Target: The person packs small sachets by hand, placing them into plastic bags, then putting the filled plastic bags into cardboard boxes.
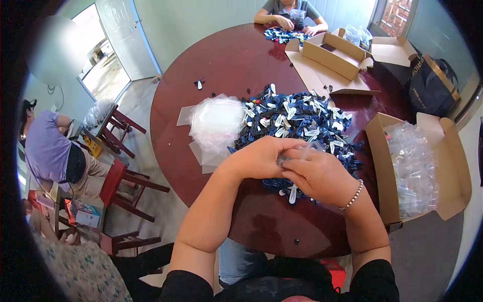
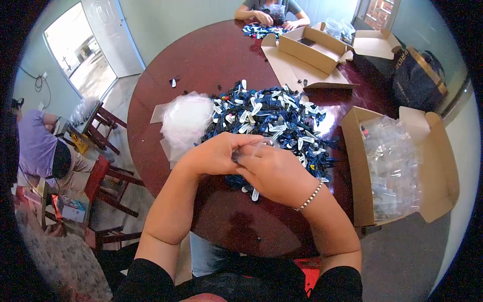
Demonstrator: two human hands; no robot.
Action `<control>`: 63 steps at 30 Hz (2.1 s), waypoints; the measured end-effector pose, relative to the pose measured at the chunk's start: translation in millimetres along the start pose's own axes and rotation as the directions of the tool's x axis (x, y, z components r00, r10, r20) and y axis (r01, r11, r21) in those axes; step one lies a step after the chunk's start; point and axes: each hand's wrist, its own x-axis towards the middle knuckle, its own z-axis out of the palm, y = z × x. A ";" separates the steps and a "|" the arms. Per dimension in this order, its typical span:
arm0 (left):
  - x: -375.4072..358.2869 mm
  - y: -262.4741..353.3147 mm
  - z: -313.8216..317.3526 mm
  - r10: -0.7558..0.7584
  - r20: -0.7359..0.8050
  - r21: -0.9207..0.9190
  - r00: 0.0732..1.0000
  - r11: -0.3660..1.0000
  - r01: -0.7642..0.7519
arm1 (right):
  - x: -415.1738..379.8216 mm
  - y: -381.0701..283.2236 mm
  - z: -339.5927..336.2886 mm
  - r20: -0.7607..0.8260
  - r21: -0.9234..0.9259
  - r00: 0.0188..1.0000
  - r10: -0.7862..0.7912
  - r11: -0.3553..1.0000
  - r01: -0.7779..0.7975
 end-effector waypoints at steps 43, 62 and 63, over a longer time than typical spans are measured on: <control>5.3 -3.4 14.0 -0.030 -0.341 -0.145 0.940 0.989 -0.021 | -157.5 0.4 -16.0 -0.155 0.068 0.701 0.696 0.716 -0.695; 4.5 -18.5 -4.7 0.065 -0.519 -0.089 0.852 0.987 -0.130 | -91.2 -38.5 32.4 0.114 0.018 0.958 0.264 0.963 -0.268; 3.9 -19.5 -7.2 0.098 -0.575 -0.097 0.812 0.978 -0.187 | -81.4 -36.3 30.9 0.074 0.038 0.958 0.277 0.959 -0.280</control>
